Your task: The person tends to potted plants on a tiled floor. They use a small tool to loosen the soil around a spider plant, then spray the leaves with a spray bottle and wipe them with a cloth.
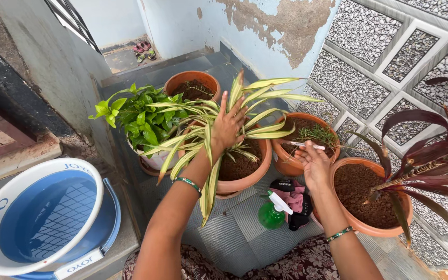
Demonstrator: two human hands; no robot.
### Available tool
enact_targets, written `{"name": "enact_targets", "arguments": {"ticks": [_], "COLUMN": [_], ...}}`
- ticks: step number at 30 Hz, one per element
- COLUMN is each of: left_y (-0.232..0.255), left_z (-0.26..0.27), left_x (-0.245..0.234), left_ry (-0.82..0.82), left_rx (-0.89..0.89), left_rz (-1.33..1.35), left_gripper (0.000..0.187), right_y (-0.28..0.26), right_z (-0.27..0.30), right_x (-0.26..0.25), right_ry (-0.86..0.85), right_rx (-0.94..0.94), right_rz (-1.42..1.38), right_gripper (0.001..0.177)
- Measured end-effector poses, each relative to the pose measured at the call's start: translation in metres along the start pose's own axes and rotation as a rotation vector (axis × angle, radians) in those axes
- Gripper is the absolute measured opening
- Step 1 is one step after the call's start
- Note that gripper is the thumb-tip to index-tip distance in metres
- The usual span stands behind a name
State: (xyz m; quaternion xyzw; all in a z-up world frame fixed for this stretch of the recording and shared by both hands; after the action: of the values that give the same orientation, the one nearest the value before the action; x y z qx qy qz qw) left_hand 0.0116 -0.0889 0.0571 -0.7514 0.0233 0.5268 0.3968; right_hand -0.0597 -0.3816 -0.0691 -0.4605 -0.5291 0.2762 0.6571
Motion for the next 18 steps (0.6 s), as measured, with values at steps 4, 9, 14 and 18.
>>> {"name": "enact_targets", "arguments": {"ticks": [4,9,14,18], "left_y": [-0.005,-0.011,-0.016,-0.016], "left_z": [0.006,0.009,0.014,0.012], "left_x": [0.005,0.010,0.019,0.024], "left_ry": [-0.025,0.008,0.017,0.031], "left_rx": [-0.019,-0.032,-0.057,-0.050], "left_rz": [0.077,0.128,0.169,0.189], "left_gripper": [0.070,0.070,0.070,0.069], "right_y": [0.025,0.037,0.018,0.027], "right_z": [0.022,0.032,0.026,0.049], "right_x": [0.065,0.117,0.134,0.152], "right_ry": [-0.254,-0.481,-0.365,-0.530], "right_rx": [-0.118,-0.328,-0.334,-0.517], "right_rz": [0.405,0.903,0.962,0.937], "right_gripper": [0.015,0.008,0.008,0.011]}}
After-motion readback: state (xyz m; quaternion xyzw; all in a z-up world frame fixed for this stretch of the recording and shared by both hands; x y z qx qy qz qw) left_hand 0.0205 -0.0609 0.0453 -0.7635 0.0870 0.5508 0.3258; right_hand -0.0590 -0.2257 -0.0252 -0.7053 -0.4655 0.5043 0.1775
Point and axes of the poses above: each hand's wrist, its own z-axis away from the middle knuckle, its own x-axis out of the palm, y = z × x, the point moved 4 cm from there along -z, towards the middle knuckle, and after that the axes turned 7 degrees about z, right-handed, at the moved point
